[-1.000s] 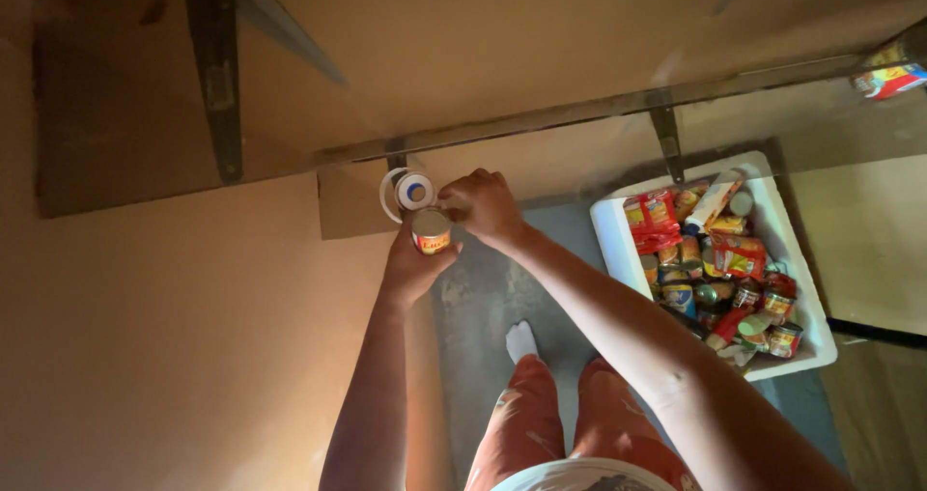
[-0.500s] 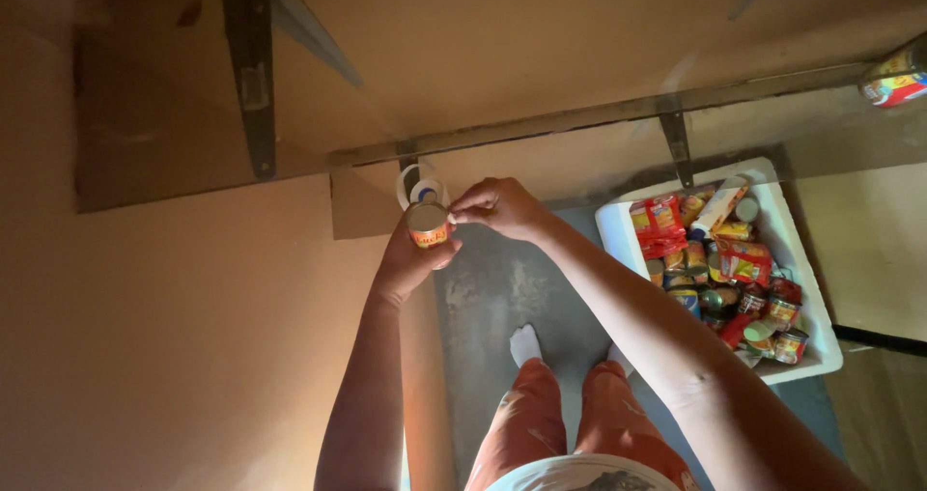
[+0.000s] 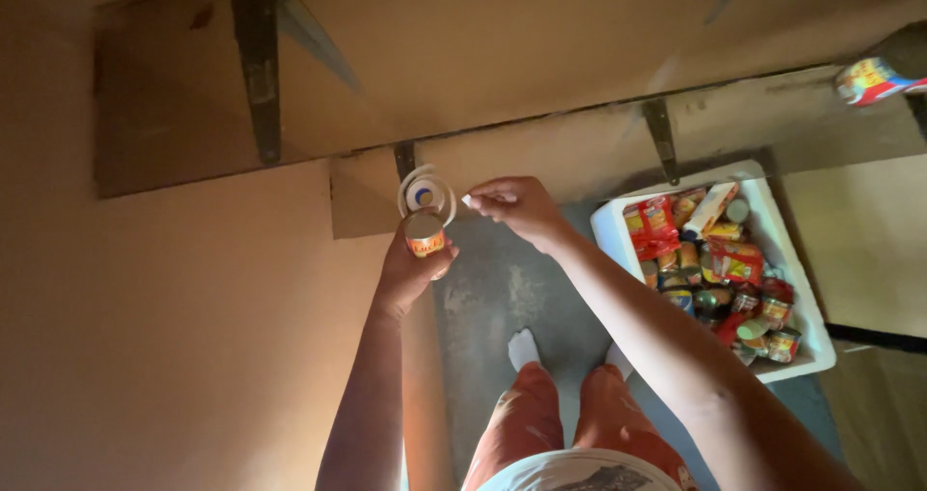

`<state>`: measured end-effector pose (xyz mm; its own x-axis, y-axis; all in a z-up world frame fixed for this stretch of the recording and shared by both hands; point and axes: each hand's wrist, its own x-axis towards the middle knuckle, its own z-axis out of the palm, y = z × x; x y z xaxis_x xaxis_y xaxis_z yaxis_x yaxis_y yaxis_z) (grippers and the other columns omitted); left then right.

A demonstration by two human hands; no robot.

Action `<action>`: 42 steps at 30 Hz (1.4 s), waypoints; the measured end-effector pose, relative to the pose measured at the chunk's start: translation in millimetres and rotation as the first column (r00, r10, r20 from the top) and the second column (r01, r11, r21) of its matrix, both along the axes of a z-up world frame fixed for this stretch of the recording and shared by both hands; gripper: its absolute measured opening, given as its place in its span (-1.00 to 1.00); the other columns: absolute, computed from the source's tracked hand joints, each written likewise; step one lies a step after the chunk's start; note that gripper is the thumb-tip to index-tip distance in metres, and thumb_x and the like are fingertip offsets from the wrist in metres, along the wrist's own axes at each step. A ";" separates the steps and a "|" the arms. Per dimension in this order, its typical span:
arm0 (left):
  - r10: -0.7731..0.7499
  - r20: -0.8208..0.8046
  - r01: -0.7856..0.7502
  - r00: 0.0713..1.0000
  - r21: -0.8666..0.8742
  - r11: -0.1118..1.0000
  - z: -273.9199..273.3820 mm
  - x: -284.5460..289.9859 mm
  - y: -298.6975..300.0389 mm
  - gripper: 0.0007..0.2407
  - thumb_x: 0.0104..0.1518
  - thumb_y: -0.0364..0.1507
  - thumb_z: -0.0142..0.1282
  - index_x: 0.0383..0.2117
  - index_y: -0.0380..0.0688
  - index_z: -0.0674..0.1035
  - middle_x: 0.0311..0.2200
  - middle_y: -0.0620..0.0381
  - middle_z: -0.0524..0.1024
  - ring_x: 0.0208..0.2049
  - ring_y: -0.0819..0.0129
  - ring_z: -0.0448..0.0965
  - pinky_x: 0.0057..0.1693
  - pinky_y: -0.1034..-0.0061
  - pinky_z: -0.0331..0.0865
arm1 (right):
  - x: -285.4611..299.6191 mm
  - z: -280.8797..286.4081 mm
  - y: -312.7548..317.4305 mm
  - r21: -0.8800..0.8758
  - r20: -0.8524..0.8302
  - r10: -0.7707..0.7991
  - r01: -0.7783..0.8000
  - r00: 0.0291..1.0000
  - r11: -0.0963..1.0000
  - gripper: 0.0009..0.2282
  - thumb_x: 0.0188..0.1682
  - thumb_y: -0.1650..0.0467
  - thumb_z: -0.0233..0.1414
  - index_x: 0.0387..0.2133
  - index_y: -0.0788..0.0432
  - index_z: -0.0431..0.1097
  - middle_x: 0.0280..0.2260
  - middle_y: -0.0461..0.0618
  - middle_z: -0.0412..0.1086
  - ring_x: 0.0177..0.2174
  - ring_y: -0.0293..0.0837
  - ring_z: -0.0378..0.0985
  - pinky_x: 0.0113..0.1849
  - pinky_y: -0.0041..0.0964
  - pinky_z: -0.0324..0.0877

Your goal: Labeling and organizing canned food and sauce bottles on a shelf.

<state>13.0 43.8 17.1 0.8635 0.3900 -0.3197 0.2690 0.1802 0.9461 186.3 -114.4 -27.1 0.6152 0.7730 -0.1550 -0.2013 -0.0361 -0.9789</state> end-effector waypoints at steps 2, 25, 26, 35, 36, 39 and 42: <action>0.037 0.036 -0.036 0.999 -0.015 0.999 3.4 -4.2 -11.0 -0.46 -0.04 -0.56 0.32 0.13 -0.07 0.38 -0.23 0.20 0.52 -0.21 0.45 0.56 -0.11 0.50 0.52 | -8.5 23.2 -16.6 0.034 -0.029 0.002 -0.002 1.000 0.999 -0.77 0.00 0.40 0.22 -0.13 0.29 0.56 -0.28 0.00 0.59 -0.30 -0.24 0.58 -0.24 -0.34 0.50; -0.153 0.436 0.417 0.887 -0.614 0.670 145.2 -0.7 -315.2 -0.36 0.11 -0.04 0.28 0.17 -0.28 0.40 -0.07 -0.02 0.56 -0.09 0.26 0.62 0.09 0.30 0.52 | -98.8 260.9 -316.9 0.262 0.954 -0.297 0.393 0.030 0.882 -0.76 -0.11 0.60 0.25 -0.16 0.20 0.54 -0.17 0.02 0.51 -0.22 0.02 0.57 -0.14 -0.14 0.49; -0.167 0.436 0.428 0.884 -0.611 0.666 145.8 2.9 -323.9 -0.36 0.11 -0.04 0.28 0.17 -0.28 0.40 -0.07 -0.02 0.56 -0.09 0.26 0.62 0.09 0.30 0.52 | -97.6 262.4 -326.6 0.265 0.953 -0.301 0.405 0.025 0.875 -0.76 -0.11 0.60 0.25 -0.16 0.20 0.54 -0.17 0.02 0.51 -0.22 0.02 0.57 -0.14 -0.14 0.49; -0.213 0.395 0.438 0.894 -0.669 0.600 158.8 23.8 -387.1 -0.30 0.20 0.11 -0.04 0.19 -0.34 0.40 -0.01 -0.03 0.55 -0.02 0.25 0.60 0.12 0.29 0.50 | -83.3 261.1 -390.4 0.302 0.951 -0.299 0.435 -0.077 0.849 -0.75 -0.10 0.58 0.26 -0.14 0.22 0.53 -0.15 0.02 0.51 -0.18 0.05 0.57 -0.12 -0.12 0.51; -0.210 0.383 0.428 0.899 -0.674 0.602 160.5 24.8 -391.7 -0.30 0.19 0.12 -0.06 0.20 -0.33 0.39 0.01 -0.04 0.54 -0.01 0.25 0.59 0.12 0.28 0.50 | -82.3 261.7 -394.7 0.298 0.953 -0.291 0.432 -0.084 0.851 -0.74 -0.11 0.58 0.26 -0.14 0.22 0.54 -0.16 0.02 0.51 -0.18 0.05 0.57 -0.12 -0.11 0.51; -0.203 0.361 0.406 0.910 -0.682 0.608 165.0 30.5 -403.0 -0.28 0.17 0.13 -0.06 0.23 -0.31 0.36 0.06 -0.04 0.51 0.04 0.25 0.57 0.15 0.27 0.48 | -76.4 262.0 -404.8 0.300 0.952 -0.292 0.428 -0.087 0.852 -0.74 -0.12 0.58 0.26 -0.14 0.22 0.54 -0.16 0.01 0.51 -0.18 0.05 0.57 -0.13 -0.11 0.51; -0.202 0.342 0.390 0.918 -0.685 0.616 165.3 33.0 -409.6 -0.26 0.15 0.12 -0.04 0.26 -0.29 0.32 0.11 -0.05 0.47 0.11 0.24 0.53 0.19 0.26 0.46 | -72.5 262.6 -410.1 0.299 0.951 -0.301 0.429 -0.066 0.852 -0.73 -0.11 0.59 0.26 -0.13 0.21 0.54 -0.16 0.01 0.51 -0.18 0.04 0.57 -0.13 -0.12 0.51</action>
<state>46.0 -365.9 182.4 0.9679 -0.1775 -0.1780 0.2489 0.7773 0.5778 113.7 -524.6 235.5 0.4310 0.4071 0.8053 0.8796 -0.3889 -0.2741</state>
